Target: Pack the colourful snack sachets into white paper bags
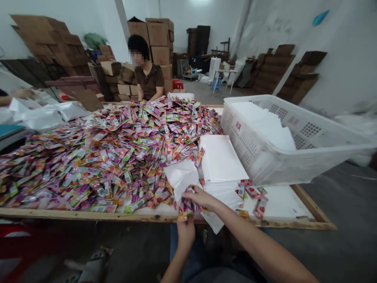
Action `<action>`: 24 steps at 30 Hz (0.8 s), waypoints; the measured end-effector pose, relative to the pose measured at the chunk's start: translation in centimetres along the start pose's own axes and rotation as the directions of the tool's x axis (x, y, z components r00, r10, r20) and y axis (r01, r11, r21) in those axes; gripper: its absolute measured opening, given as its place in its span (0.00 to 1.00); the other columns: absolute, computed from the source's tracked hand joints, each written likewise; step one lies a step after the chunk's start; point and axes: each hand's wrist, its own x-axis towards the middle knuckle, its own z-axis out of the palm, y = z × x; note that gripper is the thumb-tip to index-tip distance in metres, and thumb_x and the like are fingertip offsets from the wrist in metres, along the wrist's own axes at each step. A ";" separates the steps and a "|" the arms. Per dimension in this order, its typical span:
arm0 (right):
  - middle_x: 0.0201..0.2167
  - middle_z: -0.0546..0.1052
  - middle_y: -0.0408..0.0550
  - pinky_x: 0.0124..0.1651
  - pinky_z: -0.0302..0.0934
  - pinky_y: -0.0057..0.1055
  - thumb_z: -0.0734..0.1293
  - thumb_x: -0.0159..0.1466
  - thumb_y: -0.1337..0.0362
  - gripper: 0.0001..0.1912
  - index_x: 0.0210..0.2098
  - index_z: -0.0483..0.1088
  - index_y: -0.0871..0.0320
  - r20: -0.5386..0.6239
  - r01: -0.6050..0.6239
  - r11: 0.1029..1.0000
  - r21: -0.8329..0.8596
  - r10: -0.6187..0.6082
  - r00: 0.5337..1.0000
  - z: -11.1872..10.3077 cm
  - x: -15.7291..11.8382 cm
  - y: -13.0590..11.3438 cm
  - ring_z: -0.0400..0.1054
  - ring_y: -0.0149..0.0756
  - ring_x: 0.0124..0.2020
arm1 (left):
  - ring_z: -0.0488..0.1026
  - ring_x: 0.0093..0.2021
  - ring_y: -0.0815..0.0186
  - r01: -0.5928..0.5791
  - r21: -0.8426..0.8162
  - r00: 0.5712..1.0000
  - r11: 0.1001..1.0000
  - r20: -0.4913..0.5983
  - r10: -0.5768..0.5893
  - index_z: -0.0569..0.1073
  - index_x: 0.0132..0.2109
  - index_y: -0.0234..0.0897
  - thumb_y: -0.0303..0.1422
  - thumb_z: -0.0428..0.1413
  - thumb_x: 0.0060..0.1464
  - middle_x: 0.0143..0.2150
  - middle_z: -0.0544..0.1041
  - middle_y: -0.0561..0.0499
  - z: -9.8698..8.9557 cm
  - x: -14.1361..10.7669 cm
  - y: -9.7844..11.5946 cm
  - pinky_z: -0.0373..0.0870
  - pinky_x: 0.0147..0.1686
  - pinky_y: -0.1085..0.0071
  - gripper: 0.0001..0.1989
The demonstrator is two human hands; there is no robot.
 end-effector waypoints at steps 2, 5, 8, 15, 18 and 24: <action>0.38 0.74 0.51 0.46 0.59 0.35 0.60 0.58 0.60 0.12 0.37 0.68 0.59 -0.116 0.063 0.998 0.008 -0.062 0.991 0.3 -1.0 1.1 0.67 0.41 0.42 | 0.73 0.35 0.57 -0.032 0.027 0.998 0.999 -0.050 0.033 0.71 0.30 0.34 0.37 0.48 0.43 0.31 0.77 0.42 -0.3 0.0 0.2 0.70 0.39 0.62 0.12; 0.37 0.73 0.57 0.49 0.54 0.42 0.62 0.56 0.64 0.07 0.33 0.69 0.58 -0.312 -0.099 0.980 -0.173 0.041 0.949 1.1 -1.3 2.8 0.65 0.47 0.45 | 0.72 0.30 0.58 0.003 0.111 1.000 0.994 0.010 -0.004 0.69 0.26 0.35 0.35 0.45 0.44 0.27 0.75 0.42 0.1 -0.3 0.6 0.70 0.36 0.62 0.11; 0.30 0.73 0.56 0.49 0.53 0.42 0.65 0.51 0.68 0.03 0.22 0.65 0.56 -0.232 -0.237 0.965 -0.117 0.205 0.951 1.3 0.1 3.1 0.65 0.50 0.46 | 0.71 0.27 0.59 0.080 0.190 0.996 0.979 0.023 -0.086 0.66 0.23 0.37 0.35 0.44 0.47 0.23 0.73 0.43 0.9 -0.7 0.7 0.69 0.32 0.62 0.11; 0.28 0.69 0.42 0.37 0.60 0.31 0.63 0.46 0.69 0.11 0.31 0.61 0.56 -0.094 -0.102 0.945 0.312 0.138 0.986 0.6 -1.5 1.8 0.66 0.37 0.34 | 0.72 0.33 0.57 0.054 0.136 0.998 0.989 0.034 -0.059 0.69 0.30 0.34 0.35 0.47 0.47 0.28 0.75 0.43 0.7 -0.8 0.7 0.69 0.36 0.63 0.10; 0.34 0.68 0.45 0.44 0.58 0.36 0.66 0.47 0.64 0.14 0.33 0.61 0.56 -0.261 0.095 0.988 0.125 -0.060 0.963 1.2 -3.5 2.8 0.62 0.40 0.40 | 0.73 0.37 0.57 0.002 0.132 0.989 0.991 0.148 -0.022 0.71 0.37 0.31 0.32 0.47 0.47 0.33 0.76 0.40 0.5 -1.1 0.9 0.69 0.39 0.64 0.12; 0.38 0.70 0.56 0.49 0.55 0.39 0.60 0.56 0.70 0.09 0.37 0.65 0.62 -0.123 -0.050 0.963 -0.263 0.018 0.992 1.6 -2.1 3.9 0.63 0.44 0.44 | 0.71 0.45 0.56 -0.033 0.230 0.991 0.973 0.134 0.002 0.64 0.53 0.27 0.30 0.43 0.51 0.43 0.75 0.37 0.3 -1.1 1.2 0.67 0.44 0.61 0.22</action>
